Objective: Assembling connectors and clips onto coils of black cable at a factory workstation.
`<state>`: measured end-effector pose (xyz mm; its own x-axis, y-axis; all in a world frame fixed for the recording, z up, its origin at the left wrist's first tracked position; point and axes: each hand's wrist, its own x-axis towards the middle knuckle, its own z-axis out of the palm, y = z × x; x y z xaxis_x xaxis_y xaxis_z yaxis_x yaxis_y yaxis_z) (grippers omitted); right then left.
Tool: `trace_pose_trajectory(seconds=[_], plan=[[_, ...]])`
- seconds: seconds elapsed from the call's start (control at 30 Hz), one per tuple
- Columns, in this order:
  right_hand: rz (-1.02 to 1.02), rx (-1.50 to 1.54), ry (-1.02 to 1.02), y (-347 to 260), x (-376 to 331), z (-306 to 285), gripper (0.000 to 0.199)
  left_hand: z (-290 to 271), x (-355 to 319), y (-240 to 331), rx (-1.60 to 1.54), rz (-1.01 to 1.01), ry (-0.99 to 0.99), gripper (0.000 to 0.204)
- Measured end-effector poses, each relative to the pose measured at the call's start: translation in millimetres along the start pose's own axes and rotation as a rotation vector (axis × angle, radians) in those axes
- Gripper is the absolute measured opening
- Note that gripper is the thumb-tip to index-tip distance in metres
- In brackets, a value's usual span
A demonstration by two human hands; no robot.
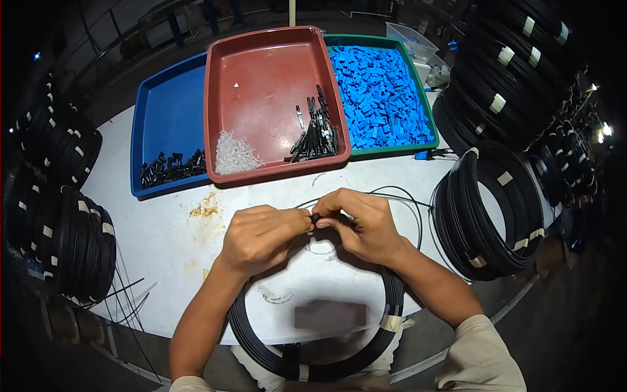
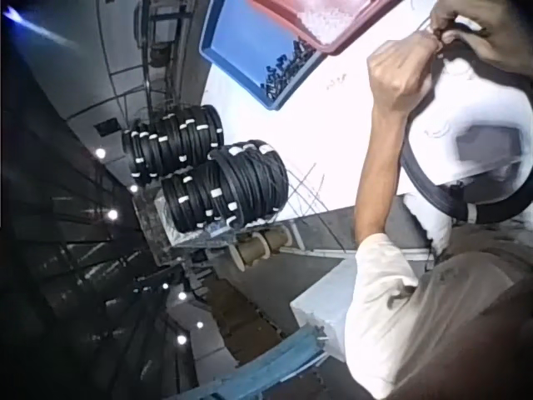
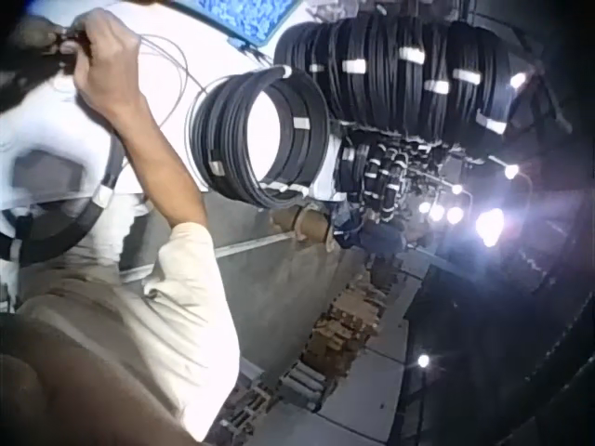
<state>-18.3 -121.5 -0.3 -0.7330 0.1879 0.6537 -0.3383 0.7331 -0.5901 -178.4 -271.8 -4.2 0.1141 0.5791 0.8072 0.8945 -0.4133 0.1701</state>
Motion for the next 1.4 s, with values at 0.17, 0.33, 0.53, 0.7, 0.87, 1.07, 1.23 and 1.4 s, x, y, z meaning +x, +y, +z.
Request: trace_pose_trajectory(seconds=[0.17, 0.33, 0.53, 0.7, 0.87, 1.07, 1.23, 1.4], plan=[[0.004, -0.024, 0.070, 1, -2, 2, 0.043, 4, -3, 6, -0.112, -0.297, 0.102, 0.054], [0.067, 0.023, 0.079, 1, -5, -4, 0.056, 7, -1, 1, -0.093, -0.202, 0.072, 0.074], [0.073, 0.015, 0.065, 1, -3, -1, 0.055, 5, -1, 1, -0.116, -0.189, 0.017, 0.085], [-0.026, -0.106, 0.040, 6, 1, -6, 0.039, -2, 3, 4, -0.171, -0.360, 0.028, 0.082], [0.112, -0.162, -0.210, 24, 1, -6, 0.020, -38, -1, -4, -0.300, -0.700, 0.309, 0.062], [0.401, -0.063, -0.313, 18, 5, -19, 0.025, -84, -48, 58, -0.202, -1.027, 0.443, 0.037], [0.308, -0.131, -0.408, 13, 7, -15, 0.057, -102, -131, 175, -0.355, -1.167, 0.489, 0.025], [0.430, -0.142, -0.429, 14, 5, -3, 0.061, -54, -168, 251, -1.023, -1.491, 0.573, 0.085]])
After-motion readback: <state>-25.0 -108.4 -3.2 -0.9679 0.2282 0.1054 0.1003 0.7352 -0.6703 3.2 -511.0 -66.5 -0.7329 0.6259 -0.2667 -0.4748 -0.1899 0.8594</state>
